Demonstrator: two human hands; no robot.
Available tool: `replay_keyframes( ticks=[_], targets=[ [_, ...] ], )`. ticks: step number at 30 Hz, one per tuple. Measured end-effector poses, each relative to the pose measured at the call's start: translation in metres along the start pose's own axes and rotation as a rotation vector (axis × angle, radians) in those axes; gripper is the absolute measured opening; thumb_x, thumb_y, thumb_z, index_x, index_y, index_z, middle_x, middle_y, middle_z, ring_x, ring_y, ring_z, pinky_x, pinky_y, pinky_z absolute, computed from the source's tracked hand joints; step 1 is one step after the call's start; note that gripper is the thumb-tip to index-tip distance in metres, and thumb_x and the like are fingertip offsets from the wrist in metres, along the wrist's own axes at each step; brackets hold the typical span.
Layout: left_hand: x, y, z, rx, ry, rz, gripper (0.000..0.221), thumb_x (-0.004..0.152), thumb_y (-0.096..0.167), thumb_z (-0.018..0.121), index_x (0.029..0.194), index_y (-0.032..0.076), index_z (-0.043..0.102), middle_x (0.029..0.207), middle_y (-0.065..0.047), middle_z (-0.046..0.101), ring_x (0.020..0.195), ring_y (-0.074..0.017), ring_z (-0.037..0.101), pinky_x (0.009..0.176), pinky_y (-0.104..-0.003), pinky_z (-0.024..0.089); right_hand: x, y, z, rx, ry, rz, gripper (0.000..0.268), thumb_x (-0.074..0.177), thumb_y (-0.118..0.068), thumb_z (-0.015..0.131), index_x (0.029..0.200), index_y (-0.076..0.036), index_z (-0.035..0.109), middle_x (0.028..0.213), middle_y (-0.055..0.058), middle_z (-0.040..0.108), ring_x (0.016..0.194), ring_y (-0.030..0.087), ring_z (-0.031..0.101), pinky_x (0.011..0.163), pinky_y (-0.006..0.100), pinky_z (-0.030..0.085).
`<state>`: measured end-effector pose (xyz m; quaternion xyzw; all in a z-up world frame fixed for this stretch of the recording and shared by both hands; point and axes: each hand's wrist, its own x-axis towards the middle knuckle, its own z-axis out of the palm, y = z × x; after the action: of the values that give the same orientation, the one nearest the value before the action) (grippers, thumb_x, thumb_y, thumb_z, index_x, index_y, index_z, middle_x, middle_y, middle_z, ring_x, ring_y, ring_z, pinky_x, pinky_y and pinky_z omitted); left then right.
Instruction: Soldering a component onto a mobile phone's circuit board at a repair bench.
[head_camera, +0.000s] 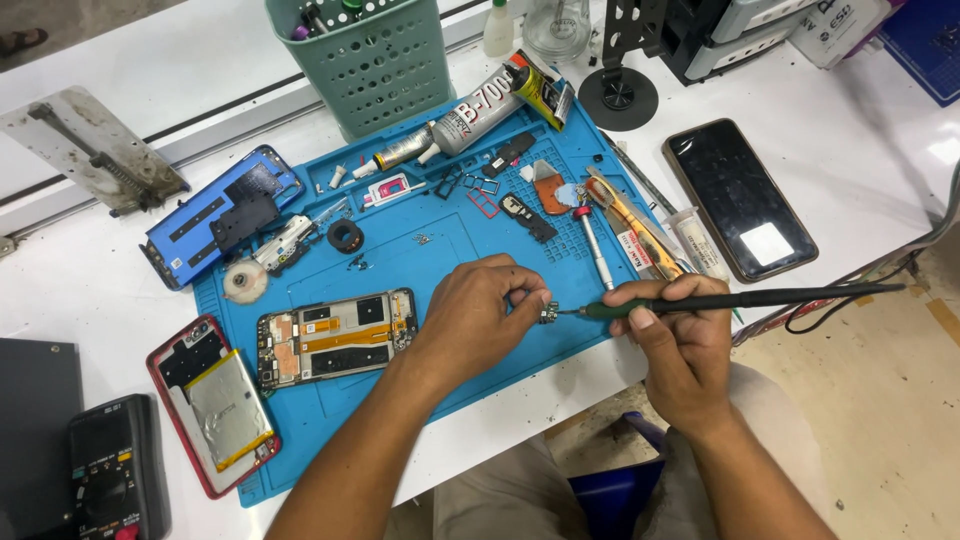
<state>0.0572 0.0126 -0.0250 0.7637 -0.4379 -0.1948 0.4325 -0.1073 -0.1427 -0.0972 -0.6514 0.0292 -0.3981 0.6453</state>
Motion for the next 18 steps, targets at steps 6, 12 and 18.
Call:
replay_keyframes(
  ticks=[6,12,18],
  targets=[
    [-0.0002,0.0007,-0.0003,0.002,-0.01,-0.007,0.013,0.088,0.009,0.066,0.09,0.003,0.078,0.071,-0.009,0.065,0.046,-0.01,0.053,0.041,-0.025,0.042,0.0,-0.0018,0.0012,-0.003,0.0,0.0,0.025,0.102,0.0,0.051,0.117,-0.008,0.033,0.101,0.026,0.073,0.07,0.02,0.069,0.058,0.021,0.047],
    [-0.0011,0.0008,-0.0005,0.007,-0.013,-0.018,0.014,0.087,0.009,0.066,0.091,0.002,0.078,0.072,-0.009,0.065,0.048,-0.0108,0.053,0.043,-0.026,0.043,-0.001,-0.0015,-0.0004,-0.005,0.0,0.008,0.025,0.102,0.002,0.051,0.117,-0.007,0.033,0.101,0.026,0.073,0.07,0.02,0.07,0.059,0.021,0.048],
    [-0.0041,0.0072,-0.0057,0.033,0.041,0.008,0.015,0.086,0.011,0.067,0.092,0.003,0.078,0.071,-0.012,0.064,0.053,-0.0199,0.059,0.047,-0.034,0.047,-0.003,0.0021,-0.0036,-0.006,0.013,0.0,0.027,0.101,0.0,0.053,0.119,-0.006,0.033,0.1,0.028,0.072,0.069,0.023,0.071,0.059,0.022,0.049]
  ],
)
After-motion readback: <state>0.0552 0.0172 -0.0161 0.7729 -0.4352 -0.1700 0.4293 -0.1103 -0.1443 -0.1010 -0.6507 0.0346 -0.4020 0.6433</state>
